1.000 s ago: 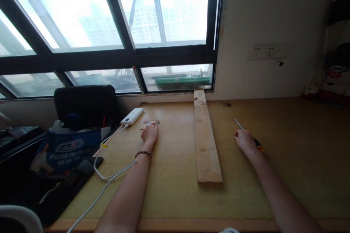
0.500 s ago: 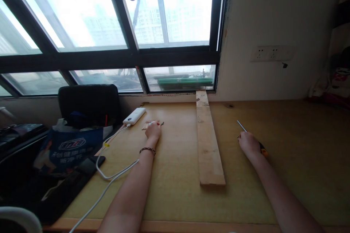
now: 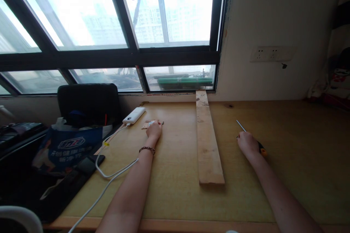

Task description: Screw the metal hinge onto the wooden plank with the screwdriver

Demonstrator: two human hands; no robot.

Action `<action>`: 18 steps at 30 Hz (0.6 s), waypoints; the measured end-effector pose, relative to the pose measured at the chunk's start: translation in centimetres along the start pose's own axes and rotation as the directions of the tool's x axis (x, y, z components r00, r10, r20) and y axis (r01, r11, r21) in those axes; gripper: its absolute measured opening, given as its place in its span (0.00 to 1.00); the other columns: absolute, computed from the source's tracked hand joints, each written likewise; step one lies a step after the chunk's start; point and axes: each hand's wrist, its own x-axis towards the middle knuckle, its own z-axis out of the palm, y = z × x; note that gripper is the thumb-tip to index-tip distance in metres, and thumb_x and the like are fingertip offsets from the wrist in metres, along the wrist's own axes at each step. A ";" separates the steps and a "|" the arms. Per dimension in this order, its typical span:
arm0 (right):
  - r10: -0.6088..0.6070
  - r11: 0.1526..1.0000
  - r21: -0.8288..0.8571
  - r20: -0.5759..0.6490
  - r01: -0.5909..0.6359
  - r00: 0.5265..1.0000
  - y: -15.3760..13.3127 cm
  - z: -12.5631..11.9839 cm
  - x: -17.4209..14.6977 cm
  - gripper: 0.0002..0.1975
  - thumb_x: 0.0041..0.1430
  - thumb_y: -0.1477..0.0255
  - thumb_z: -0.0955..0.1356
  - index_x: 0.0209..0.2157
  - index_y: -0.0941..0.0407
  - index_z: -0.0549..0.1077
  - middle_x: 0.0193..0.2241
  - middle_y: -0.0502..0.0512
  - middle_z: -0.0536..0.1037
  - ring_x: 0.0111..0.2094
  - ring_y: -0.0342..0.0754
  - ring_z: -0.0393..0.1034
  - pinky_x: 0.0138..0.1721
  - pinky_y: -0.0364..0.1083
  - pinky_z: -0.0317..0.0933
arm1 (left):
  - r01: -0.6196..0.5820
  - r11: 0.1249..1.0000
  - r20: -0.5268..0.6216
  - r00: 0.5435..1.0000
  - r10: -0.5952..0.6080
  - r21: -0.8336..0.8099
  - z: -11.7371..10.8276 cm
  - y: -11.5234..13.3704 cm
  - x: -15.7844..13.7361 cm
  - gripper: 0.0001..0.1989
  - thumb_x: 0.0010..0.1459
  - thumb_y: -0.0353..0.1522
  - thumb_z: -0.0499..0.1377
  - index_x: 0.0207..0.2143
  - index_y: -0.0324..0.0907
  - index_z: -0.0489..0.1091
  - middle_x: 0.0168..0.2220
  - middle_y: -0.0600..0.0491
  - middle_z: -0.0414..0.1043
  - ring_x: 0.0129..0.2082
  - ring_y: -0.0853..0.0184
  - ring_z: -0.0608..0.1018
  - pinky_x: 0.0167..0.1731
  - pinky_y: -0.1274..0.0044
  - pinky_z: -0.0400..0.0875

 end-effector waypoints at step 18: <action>-0.242 0.928 0.201 -0.313 0.313 0.918 -2.4 -0.1 -1.6 0.10 0.57 0.74 0.60 0.36 0.58 0.71 0.36 0.58 0.71 0.37 0.47 0.67 0.37 0.42 0.57 | -0.061 0.959 0.017 0.998 0.068 -0.276 -0.2 1.0 -0.8 0.15 0.51 0.37 0.52 0.34 0.37 0.71 0.31 0.45 0.73 0.33 0.61 0.73 0.30 0.76 0.64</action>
